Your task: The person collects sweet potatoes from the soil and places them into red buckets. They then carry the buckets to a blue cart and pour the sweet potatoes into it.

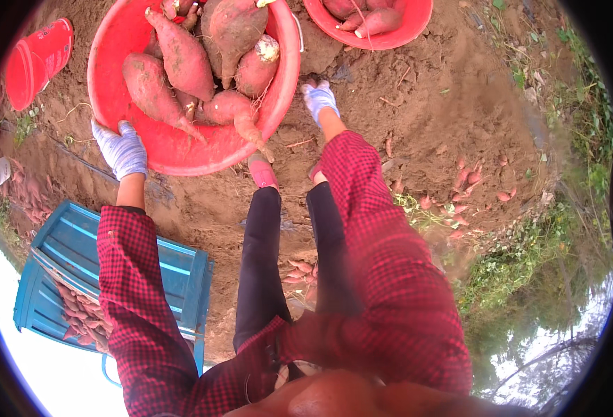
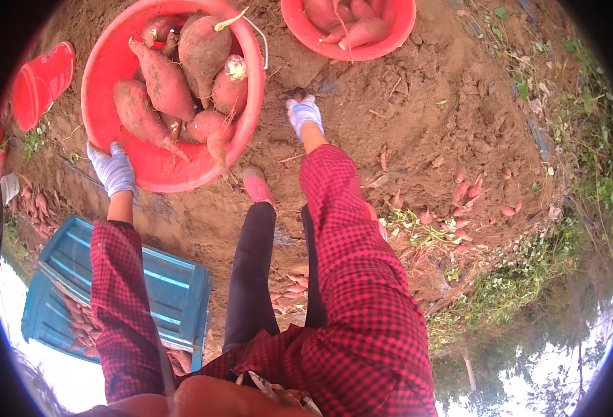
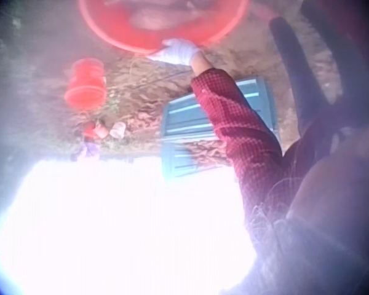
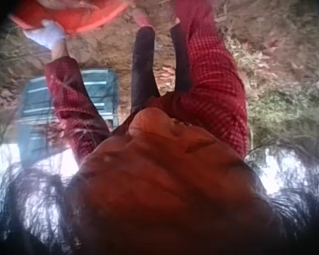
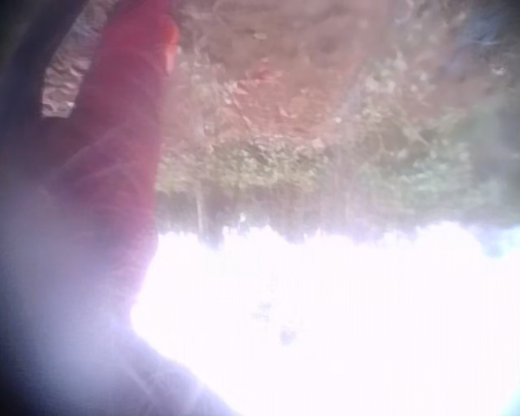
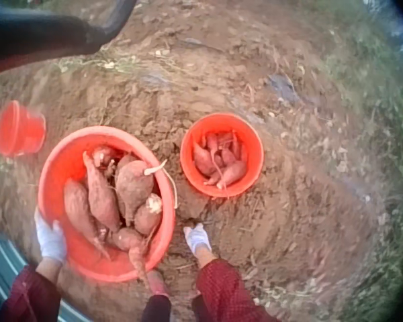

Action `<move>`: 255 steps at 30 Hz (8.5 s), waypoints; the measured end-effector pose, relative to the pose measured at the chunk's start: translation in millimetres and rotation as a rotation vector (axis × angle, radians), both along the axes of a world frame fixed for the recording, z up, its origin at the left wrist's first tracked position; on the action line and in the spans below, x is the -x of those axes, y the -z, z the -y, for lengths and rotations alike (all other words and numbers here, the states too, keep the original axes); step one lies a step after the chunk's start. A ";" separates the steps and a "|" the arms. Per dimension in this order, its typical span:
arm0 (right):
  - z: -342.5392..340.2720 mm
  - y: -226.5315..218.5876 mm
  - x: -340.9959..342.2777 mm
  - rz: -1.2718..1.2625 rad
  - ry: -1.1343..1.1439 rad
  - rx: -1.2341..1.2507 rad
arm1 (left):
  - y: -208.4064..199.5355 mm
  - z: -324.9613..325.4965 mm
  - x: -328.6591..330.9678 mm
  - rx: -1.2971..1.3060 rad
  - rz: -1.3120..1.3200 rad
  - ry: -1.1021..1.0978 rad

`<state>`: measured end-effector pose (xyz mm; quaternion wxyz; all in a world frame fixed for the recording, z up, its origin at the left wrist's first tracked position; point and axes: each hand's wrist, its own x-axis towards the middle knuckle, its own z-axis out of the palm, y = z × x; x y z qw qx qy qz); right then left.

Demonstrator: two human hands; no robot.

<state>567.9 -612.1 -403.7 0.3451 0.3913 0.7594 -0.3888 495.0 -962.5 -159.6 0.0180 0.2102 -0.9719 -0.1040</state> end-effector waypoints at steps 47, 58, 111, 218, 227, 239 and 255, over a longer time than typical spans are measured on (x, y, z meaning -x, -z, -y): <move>-128.4 -313.5 36.2 -0.046 -0.988 -0.371 | 2.8 -8.1 3.8 -0.026 -0.013 -0.140; -89.7 -229.1 -69.4 -0.100 -1.093 -0.615 | 11.2 4.1 7.1 0.034 -0.005 0.019; -275.5 -124.6 -790.8 0.210 1.358 -0.431 | 89.9 -457.9 -127.3 0.126 0.465 1.196; -196.7 28.6 -254.2 -0.101 -0.326 -0.328 | 104.5 -423.3 -441.3 -0.487 1.410 1.024; -248.9 11.9 -427.5 -0.082 0.185 -0.575 | 108.7 -424.9 -452.7 -0.531 1.387 1.030; -323.6 45.9 -456.3 0.128 -0.092 -0.513 | 115.4 -433.0 -469.9 -0.434 1.450 0.974; -291.5 -210.4 -371.3 -1.103 1.112 0.699 | 118.8 -444.1 -459.5 -0.818 1.014 0.580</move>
